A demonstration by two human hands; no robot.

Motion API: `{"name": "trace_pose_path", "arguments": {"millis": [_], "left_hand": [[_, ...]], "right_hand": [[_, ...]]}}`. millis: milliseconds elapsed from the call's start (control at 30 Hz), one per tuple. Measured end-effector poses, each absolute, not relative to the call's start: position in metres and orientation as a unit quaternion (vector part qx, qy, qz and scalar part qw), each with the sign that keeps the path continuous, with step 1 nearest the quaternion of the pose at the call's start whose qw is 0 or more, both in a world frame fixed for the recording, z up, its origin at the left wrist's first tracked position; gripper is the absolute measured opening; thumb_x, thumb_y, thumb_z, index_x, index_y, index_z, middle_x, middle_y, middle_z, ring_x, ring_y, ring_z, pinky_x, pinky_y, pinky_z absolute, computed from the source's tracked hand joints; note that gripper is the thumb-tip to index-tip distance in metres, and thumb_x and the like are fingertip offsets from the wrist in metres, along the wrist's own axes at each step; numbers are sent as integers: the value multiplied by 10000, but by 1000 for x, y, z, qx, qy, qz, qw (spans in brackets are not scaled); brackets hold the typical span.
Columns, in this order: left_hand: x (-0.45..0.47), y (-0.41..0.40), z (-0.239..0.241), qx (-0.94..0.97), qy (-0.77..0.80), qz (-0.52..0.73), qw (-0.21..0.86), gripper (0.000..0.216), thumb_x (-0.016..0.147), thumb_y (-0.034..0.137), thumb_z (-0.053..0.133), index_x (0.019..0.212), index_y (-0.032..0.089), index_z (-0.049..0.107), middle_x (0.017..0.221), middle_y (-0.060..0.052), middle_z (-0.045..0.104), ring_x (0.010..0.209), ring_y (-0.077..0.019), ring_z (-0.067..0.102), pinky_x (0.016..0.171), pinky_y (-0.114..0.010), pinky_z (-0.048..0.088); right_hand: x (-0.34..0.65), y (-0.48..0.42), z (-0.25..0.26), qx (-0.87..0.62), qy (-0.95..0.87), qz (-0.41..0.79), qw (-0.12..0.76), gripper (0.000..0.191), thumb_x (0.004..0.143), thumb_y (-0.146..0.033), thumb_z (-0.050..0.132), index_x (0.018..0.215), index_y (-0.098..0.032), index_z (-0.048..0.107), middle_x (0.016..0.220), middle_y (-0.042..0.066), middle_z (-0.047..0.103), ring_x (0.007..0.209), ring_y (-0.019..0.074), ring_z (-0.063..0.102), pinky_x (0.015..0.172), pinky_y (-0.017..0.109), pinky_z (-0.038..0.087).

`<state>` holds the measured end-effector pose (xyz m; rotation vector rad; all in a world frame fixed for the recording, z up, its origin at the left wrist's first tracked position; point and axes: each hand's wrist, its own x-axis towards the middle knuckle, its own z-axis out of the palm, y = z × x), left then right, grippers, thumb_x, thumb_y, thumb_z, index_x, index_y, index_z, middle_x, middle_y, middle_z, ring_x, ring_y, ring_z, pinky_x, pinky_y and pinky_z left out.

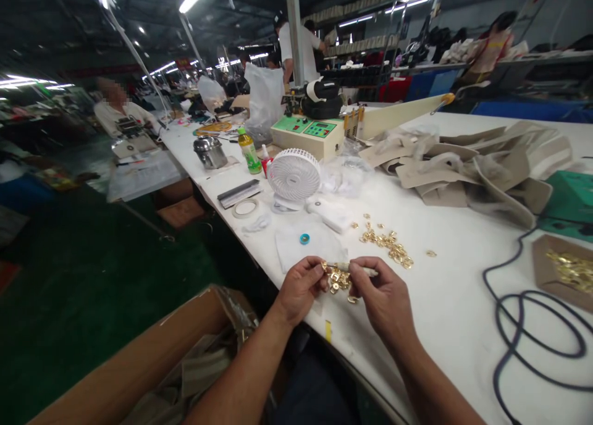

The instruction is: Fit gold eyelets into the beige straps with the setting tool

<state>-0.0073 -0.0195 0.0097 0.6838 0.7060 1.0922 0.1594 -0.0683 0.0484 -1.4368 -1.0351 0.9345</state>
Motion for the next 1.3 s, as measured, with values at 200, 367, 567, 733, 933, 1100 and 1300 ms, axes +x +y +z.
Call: {"name": "trace_pose_path", "arguments": {"millis": [200, 367, 567, 733, 933, 1100, 1300], "left_hand": [[-7, -19, 8, 318, 323, 500, 738, 373, 713, 330, 952, 917, 147, 699, 796, -4, 719, 586, -72, 582, 624, -236, 488], [-6, -20, 7, 321, 327, 504, 732, 377, 716, 338, 950, 919, 146, 696, 779, -1, 713, 586, -76, 585, 628, -239, 492], [-5, -20, 5, 325, 338, 502, 727, 398, 712, 360, 949, 932, 155, 687, 783, -1, 711, 593, -81, 586, 636, -241, 494], [-5, -22, 8, 356, 346, 496, 712, 384, 753, 400, 914, 934, 165, 671, 729, 13, 691, 606, -92, 590, 660, -243, 490], [-4, -26, 8, 428, 374, 479, 669, 306, 816, 379, 870, 900, 146, 691, 634, 14, 665, 625, -104, 588, 687, -230, 456], [-2, -27, 6, 445, 401, 491, 633, 366, 813, 465, 850, 932, 157, 693, 654, 19, 654, 619, -110, 575, 666, -238, 446], [3, -30, 13, 468, 430, 491, 596, 482, 731, 579, 864, 902, 163, 693, 628, 29, 622, 590, -114, 554, 644, -246, 446]], "right_hand": [[160, -67, 46, -605, -431, 392, 543, 398, 885, -569, 711, 965, -180, 720, 576, -7, 672, 530, 160, 614, 544, 256, 510], [160, -69, 47, -601, -440, 390, 541, 376, 894, -552, 706, 966, -182, 722, 580, -14, 674, 525, 150, 614, 547, 245, 508], [160, -68, 48, -595, -450, 386, 542, 376, 890, -560, 696, 927, -186, 711, 571, -12, 667, 526, 150, 610, 541, 241, 492], [164, -64, 46, -600, -450, 417, 514, 447, 876, -643, 680, 921, -199, 720, 594, 5, 695, 546, 181, 649, 559, 266, 506], [177, -57, 41, -650, -463, 396, 454, 586, 889, -754, 576, 632, -229, 606, 485, 9, 640, 492, 184, 613, 598, 293, 480], [183, -58, 40, -566, -525, 403, 491, 429, 930, -628, 582, 901, -227, 732, 719, 14, 736, 686, 201, 673, 659, 285, 488], [194, -58, 47, -552, -569, 386, 472, 250, 891, -429, 637, 905, -224, 779, 872, 27, 790, 796, 212, 730, 738, 284, 510]]}}
